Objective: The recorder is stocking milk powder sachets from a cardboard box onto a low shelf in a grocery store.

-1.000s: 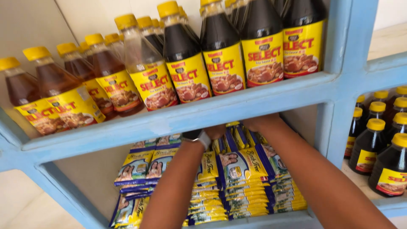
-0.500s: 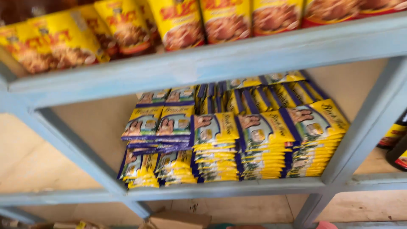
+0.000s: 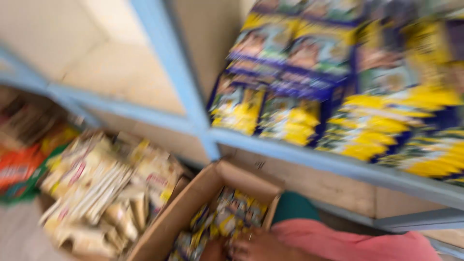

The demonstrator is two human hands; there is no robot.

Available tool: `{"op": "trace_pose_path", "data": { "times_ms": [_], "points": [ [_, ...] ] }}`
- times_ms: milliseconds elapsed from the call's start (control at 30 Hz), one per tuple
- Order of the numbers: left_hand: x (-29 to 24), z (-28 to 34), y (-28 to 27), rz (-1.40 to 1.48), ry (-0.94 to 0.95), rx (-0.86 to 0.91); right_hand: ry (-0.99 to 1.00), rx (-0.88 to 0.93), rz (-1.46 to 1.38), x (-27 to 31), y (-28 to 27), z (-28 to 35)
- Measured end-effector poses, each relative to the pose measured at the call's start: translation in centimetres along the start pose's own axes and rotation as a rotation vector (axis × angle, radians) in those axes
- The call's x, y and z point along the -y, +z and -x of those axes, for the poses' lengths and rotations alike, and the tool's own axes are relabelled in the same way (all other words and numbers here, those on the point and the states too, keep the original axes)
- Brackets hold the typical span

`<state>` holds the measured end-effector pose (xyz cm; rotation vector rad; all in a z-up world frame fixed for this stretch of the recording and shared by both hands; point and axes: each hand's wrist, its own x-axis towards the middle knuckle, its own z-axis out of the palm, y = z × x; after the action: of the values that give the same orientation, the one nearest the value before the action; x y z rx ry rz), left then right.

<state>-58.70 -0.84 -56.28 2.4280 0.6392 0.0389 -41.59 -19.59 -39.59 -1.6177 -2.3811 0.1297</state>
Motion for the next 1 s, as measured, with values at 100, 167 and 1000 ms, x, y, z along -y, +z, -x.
{"op": "trace_pose_path", "data": {
  "times_ms": [100,167,1000],
  "points": [
    [-0.3,3.3,-0.4,0.12,-0.271,0.087,-0.104,0.148,-0.151,-1.1,-5.1,-4.0],
    [-0.2,4.5,0.7,0.104,-0.365,0.067,0.011,0.339,-0.22,-0.3,-5.7,-4.6],
    [-4.7,2.4,-6.9,1.026,-0.373,0.172,0.297,-0.318,-0.776,-2.7,-6.5,-0.8]
  ]
}}
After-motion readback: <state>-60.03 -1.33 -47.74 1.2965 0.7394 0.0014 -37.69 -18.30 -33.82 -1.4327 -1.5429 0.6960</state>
